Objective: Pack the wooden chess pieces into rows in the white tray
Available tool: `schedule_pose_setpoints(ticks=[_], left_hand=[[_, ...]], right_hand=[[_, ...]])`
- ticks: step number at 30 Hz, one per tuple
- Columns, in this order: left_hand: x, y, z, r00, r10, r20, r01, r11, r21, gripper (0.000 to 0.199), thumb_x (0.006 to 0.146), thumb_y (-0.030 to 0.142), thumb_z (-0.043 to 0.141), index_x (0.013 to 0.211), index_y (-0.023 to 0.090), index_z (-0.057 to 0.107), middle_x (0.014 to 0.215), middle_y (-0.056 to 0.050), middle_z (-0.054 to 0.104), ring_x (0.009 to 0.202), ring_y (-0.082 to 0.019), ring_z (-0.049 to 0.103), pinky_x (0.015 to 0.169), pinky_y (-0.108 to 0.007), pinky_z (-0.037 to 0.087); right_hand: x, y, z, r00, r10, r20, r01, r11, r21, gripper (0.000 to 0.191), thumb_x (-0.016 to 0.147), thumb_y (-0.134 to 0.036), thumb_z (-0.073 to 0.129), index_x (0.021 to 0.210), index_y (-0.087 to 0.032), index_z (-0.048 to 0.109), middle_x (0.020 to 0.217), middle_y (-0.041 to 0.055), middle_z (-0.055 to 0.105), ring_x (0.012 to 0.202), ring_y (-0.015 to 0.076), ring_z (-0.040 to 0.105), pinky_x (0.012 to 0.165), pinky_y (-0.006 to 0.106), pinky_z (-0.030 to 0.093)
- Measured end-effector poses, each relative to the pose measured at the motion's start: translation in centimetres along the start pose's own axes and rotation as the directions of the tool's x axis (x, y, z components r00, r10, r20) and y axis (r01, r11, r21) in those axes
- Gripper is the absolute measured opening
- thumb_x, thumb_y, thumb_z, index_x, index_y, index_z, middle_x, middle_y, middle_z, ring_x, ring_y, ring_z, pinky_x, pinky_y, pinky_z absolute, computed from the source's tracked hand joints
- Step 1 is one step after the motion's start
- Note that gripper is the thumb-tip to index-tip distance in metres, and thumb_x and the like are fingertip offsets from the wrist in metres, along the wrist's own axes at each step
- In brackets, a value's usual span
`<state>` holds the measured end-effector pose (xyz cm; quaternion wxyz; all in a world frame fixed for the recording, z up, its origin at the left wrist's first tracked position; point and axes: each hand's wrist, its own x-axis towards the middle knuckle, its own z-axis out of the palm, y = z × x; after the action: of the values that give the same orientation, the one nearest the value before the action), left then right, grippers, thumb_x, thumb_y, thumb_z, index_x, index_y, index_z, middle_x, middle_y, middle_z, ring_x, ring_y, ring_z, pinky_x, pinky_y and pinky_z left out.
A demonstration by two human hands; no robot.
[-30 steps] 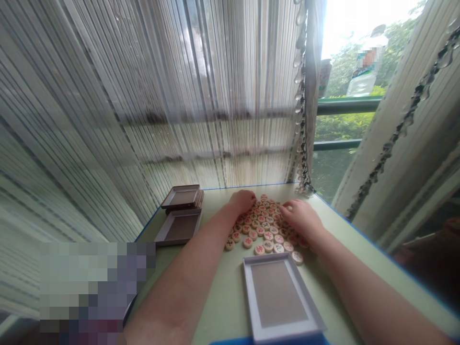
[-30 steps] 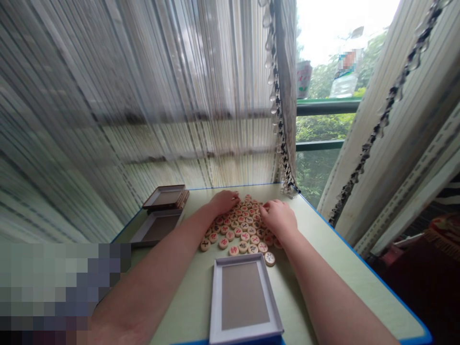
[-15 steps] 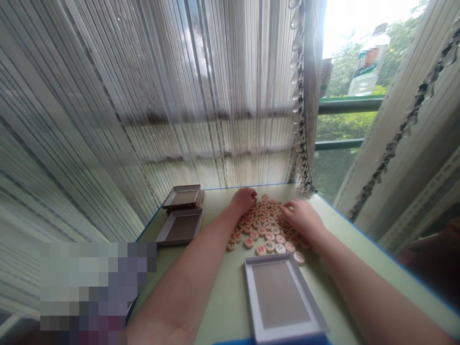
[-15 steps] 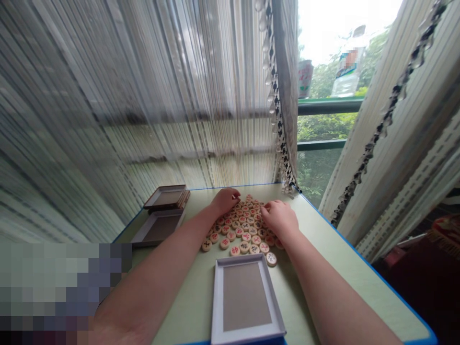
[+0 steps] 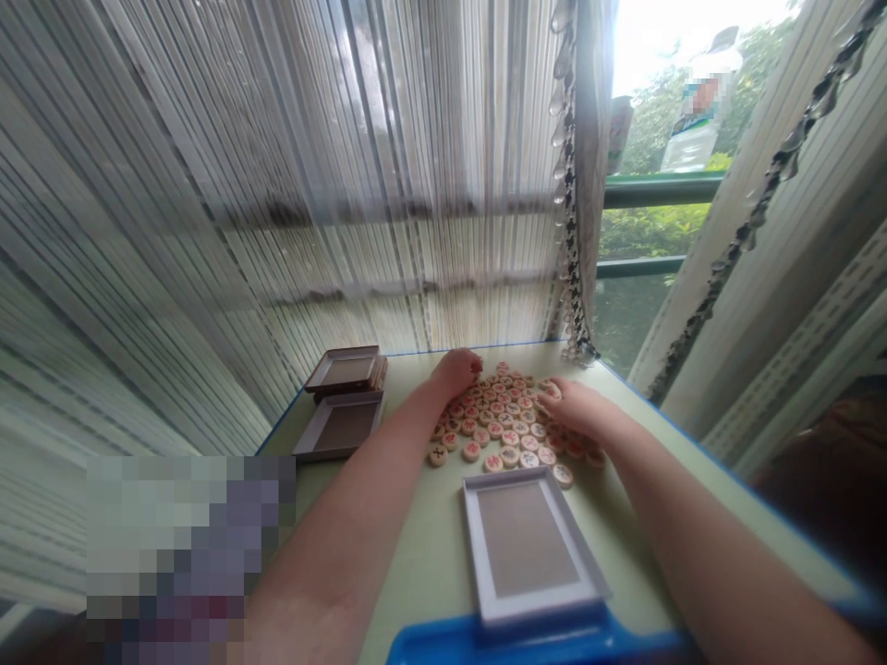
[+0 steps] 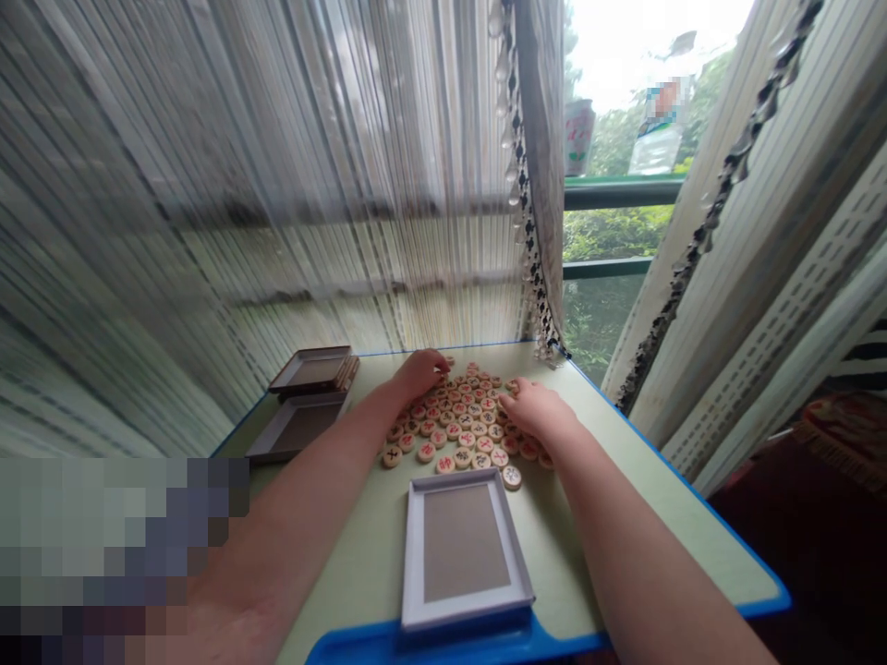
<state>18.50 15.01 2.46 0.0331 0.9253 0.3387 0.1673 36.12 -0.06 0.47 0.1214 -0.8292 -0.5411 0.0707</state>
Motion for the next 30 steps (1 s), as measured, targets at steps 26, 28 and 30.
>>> schedule_pose_setpoints(ticks=[26, 28, 30], left_hand=[[0.2, 1.2, 0.0, 0.943, -0.215, 0.255, 0.208, 0.977, 0.053, 0.054, 0.084, 0.052, 0.032, 0.121, 0.019, 0.051, 0.130, -0.013, 0.050, 0.114, -0.024, 0.050, 0.092, -0.034, 0.040], [0.2, 1.5, -0.2, 0.942, -0.231, 0.244, 0.225, 0.973, 0.053, 0.053, 0.084, 0.053, 0.031, 0.117, 0.018, 0.054, 0.127, -0.014, 0.052, 0.113, -0.025, 0.051, 0.090, -0.035, 0.041], [0.1, 2.0, -0.5, 0.943, -0.262, 0.204, 0.259, 0.965, 0.045, 0.052, 0.085, 0.053, 0.030, 0.112, 0.017, 0.056, 0.122, -0.014, 0.056, 0.109, -0.026, 0.053, 0.087, -0.034, 0.042]], right_hand=[[-4.0, 1.3, -4.2, 0.909, -0.046, 0.415, -0.042, 0.979, 0.199, 0.095, 0.052, -0.007, 0.065, 0.138, -0.017, 0.028, 0.081, 0.0035, 0.064, 0.065, 0.0167, 0.062, 0.049, 0.022, 0.048], [-4.0, 0.8, -4.6, 0.934, -0.039, 0.355, -0.030, 0.982, 0.187, 0.087, 0.054, -0.007, 0.065, 0.135, -0.017, 0.034, 0.085, 0.0051, 0.065, 0.064, 0.0156, 0.062, 0.050, 0.021, 0.048], [-4.1, 0.3, -4.8, 0.947, -0.025, 0.319, -0.043, 0.978, 0.203, 0.079, 0.058, -0.008, 0.063, 0.132, -0.015, 0.038, 0.086, 0.0063, 0.066, 0.061, 0.0140, 0.062, 0.050, 0.020, 0.048]])
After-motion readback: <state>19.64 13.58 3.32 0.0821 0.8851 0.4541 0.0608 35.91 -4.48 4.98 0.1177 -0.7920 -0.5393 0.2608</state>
